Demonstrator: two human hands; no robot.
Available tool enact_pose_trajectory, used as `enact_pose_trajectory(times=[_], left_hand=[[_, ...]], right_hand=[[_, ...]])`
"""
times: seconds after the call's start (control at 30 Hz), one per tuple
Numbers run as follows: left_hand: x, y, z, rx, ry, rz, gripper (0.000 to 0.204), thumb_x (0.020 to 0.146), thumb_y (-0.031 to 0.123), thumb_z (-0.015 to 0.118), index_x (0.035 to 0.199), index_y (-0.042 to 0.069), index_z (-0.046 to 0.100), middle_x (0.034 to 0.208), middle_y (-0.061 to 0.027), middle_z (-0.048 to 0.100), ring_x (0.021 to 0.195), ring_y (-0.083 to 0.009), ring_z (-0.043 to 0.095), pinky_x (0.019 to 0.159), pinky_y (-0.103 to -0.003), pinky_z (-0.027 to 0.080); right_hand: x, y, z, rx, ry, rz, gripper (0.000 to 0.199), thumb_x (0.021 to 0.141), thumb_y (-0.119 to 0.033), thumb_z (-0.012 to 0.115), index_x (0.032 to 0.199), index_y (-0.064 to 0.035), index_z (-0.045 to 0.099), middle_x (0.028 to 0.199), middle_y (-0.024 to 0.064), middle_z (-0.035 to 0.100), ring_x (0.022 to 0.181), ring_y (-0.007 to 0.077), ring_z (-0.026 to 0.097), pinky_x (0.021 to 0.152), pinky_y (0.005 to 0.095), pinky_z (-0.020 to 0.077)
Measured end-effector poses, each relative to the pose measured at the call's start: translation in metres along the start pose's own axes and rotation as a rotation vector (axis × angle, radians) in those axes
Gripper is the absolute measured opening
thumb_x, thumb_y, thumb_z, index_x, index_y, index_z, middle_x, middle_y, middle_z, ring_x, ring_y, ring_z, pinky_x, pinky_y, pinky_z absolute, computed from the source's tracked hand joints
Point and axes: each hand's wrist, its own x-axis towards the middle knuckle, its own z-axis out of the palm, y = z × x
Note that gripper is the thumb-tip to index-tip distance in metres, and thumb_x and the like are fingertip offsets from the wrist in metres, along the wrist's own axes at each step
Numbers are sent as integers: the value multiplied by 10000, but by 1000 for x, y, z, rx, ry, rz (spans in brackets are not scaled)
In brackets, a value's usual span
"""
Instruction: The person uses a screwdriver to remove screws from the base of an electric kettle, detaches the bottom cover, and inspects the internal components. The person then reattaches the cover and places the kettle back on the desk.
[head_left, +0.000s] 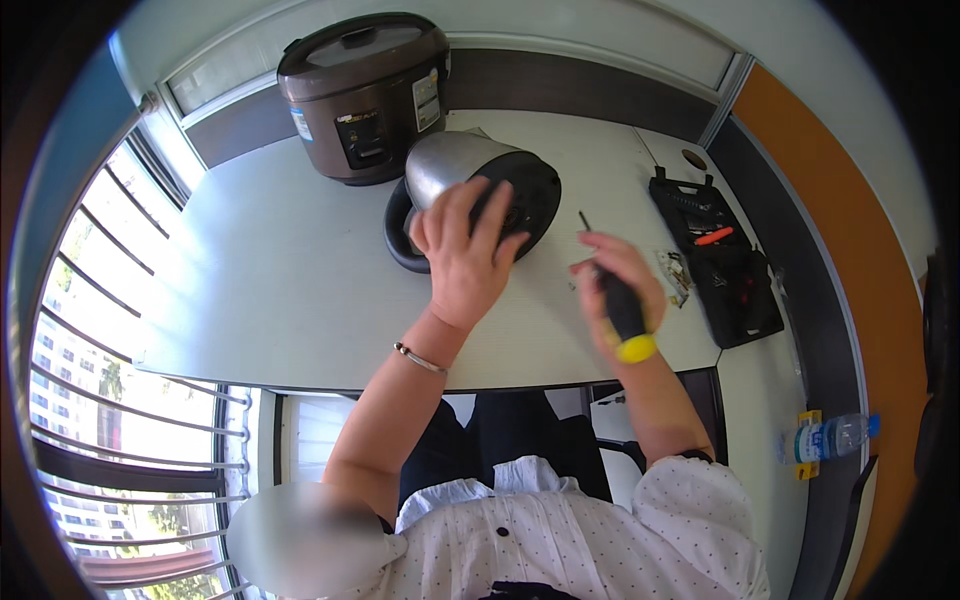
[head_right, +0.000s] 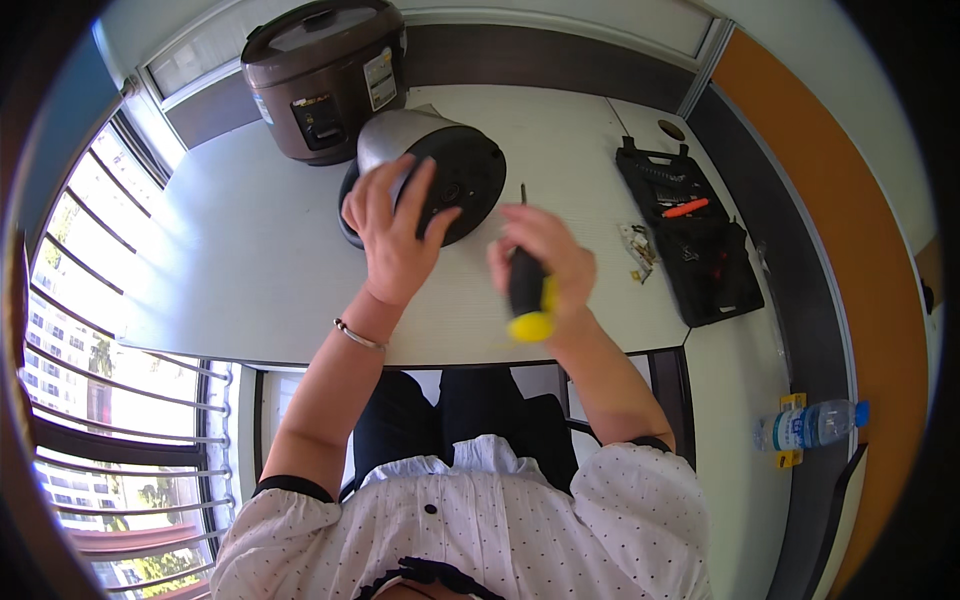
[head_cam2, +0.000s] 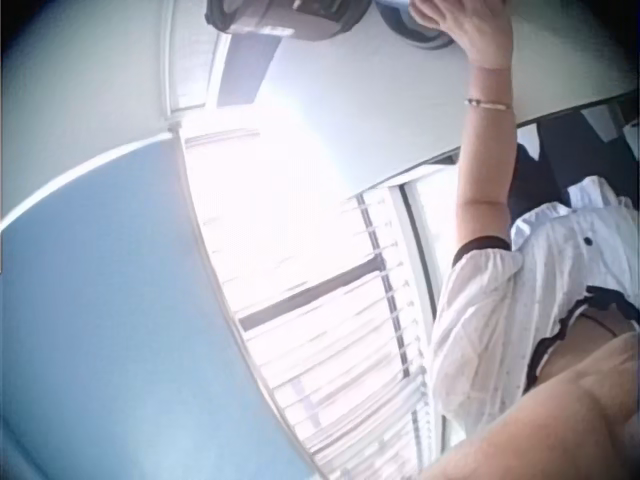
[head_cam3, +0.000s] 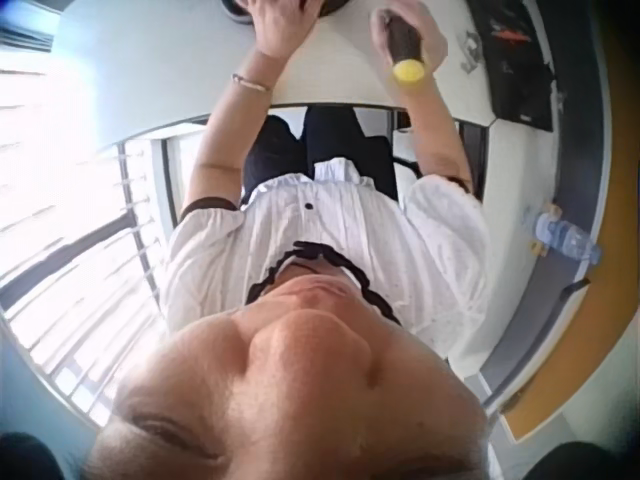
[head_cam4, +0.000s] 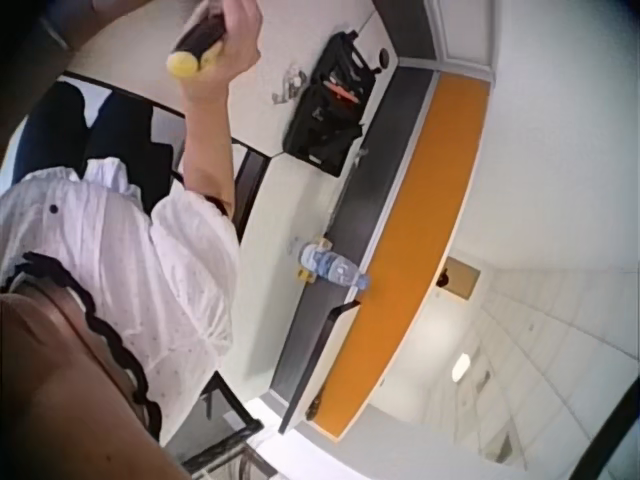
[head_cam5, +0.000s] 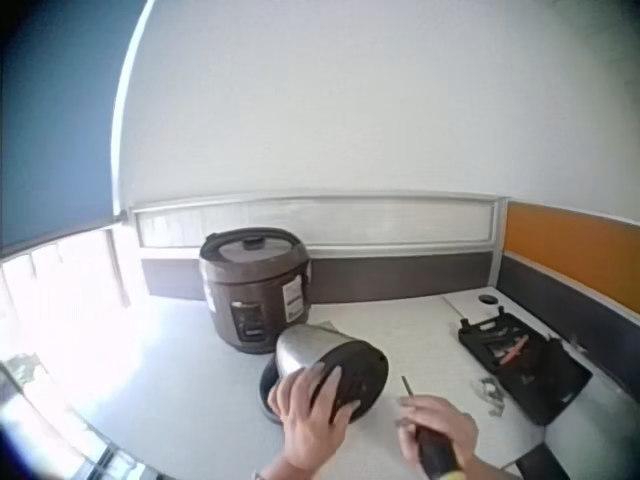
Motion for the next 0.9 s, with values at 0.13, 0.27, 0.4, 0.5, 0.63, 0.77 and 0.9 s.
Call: enact_pose_trajectory(times=[0.13, 0.27, 0.4, 0.5, 0.63, 0.77, 0.9], left_hand=[[4, -17, 7, 108, 19, -173, 519, 742, 203, 747, 1227, 107, 586, 1239, -73, 523, 1210, -297, 422, 1026, -427, 232], [3, -29, 11, 76, 7, -183, 489, 766, 187, 726, 1225, 97, 584, 1232, -62, 538, 1189, -266, 450, 1013, -411, 245], [2, -41, 12, 46, 39, -227, 472, 782, 174, 706, 1226, 85, 570, 1211, -59, 558, 1149, -252, 485, 997, -396, 263], [2, -41, 11, 27, 45, -263, 454, 792, 169, 699, 1218, 73, 573, 1201, -55, 573, 1123, -242, 502, 994, -385, 269], [0, -38, 11, 40, 29, -270, 451, 793, 174, 701, 1215, 75, 576, 1201, -53, 573, 1116, -245, 503, 993, -386, 270], [2, -35, 10, 76, 36, -273, 436, 804, 175, 703, 1214, 74, 598, 1201, -62, 597, 1111, -224, 522, 996, -352, 290], [2, -36, 10, 68, 38, -266, 433, 801, 173, 705, 1209, 74, 602, 1196, -61, 599, 1114, -227, 521, 995, -350, 294]], right_hand=[[24, 1, -3, 427, 335, 419, 164, 843, -6, 622, 941, -39, 494, 838, 103, 590, 649, 131, 562, 608, 256, 478], [36, 21, -9, 609, 433, 463, 98, 844, -37, 575, 884, -27, 486, 681, 111, 577, 506, 121, 487, 463, 227, 377], [18, 23, -12, 772, 320, 486, 173, 771, 52, 466, 931, -14, 462, 684, 133, 595, 489, 131, 479, 429, 233, 364], [1, 15, -12, 626, 36, 406, 198, 827, 40, 510, 1007, -1, 438, 752, 145, 610, 554, 107, 490, 529, 214, 417], [-10, 15, -3, 526, -123, 62, 200, 769, 57, 576, 949, 12, 501, 736, 133, 613, 610, 171, 609, 565, 246, 478], [0, 11, -1, 376, -243, -176, 220, 743, 51, 576, 931, -18, 484, 700, 126, 628, 543, 159, 554, 534, 240, 446], [-1, 13, 3, 326, -239, -210, 243, 720, 56, 580, 929, -25, 485, 682, 117, 622, 520, 170, 566, 517, 246, 455]])
